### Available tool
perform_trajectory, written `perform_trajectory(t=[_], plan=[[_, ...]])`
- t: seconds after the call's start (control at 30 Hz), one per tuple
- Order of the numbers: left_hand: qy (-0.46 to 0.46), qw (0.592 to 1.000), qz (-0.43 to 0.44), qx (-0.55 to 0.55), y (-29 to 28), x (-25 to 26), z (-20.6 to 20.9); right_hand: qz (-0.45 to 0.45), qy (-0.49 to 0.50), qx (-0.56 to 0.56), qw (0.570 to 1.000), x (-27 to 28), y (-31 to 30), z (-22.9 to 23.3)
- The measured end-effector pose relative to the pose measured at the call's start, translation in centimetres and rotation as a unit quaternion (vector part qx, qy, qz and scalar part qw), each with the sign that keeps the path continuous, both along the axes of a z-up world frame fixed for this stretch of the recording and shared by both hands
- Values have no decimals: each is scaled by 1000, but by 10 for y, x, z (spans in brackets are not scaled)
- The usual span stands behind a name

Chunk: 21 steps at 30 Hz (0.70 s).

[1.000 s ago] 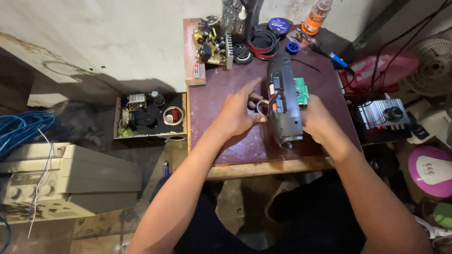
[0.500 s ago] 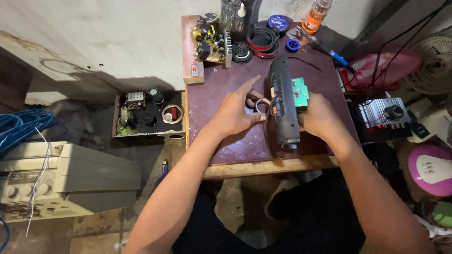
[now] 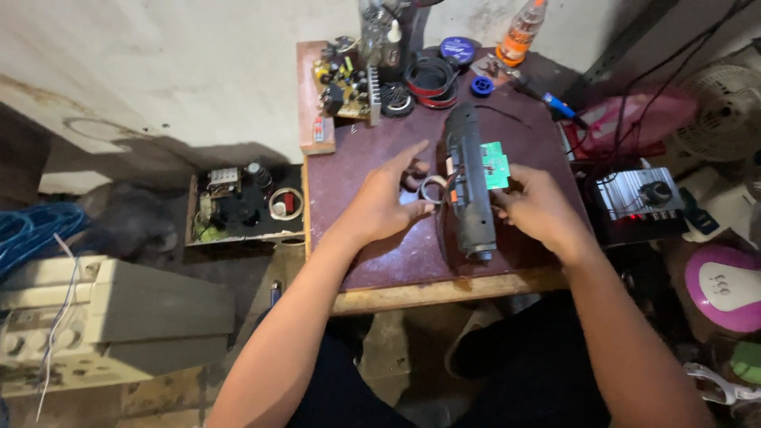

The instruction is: Soldering a circuit board and wires inside a plastic device housing on a workbench.

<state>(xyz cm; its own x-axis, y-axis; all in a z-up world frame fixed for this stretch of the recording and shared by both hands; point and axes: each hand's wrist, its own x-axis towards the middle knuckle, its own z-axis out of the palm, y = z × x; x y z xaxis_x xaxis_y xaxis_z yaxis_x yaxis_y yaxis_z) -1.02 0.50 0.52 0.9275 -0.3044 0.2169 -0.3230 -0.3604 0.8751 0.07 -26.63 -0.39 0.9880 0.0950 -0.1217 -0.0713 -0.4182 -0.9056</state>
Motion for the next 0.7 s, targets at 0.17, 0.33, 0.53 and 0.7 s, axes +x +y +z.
perform_trajectory(t=[0.17,0.33,0.53,0.7], plan=[[22,1000,-2,2,-8,-9,19,31,-17,3,999,4,-2,0],[38,999,11,32,-1,-12,24,81,-98,-13,992,1,16,25],[63,995,3,76,8,-17,34,114,-98,-118,982,5,21,25],[88,993,-9,84,12,-15,37,104,-65,-141,982,6,16,17]])
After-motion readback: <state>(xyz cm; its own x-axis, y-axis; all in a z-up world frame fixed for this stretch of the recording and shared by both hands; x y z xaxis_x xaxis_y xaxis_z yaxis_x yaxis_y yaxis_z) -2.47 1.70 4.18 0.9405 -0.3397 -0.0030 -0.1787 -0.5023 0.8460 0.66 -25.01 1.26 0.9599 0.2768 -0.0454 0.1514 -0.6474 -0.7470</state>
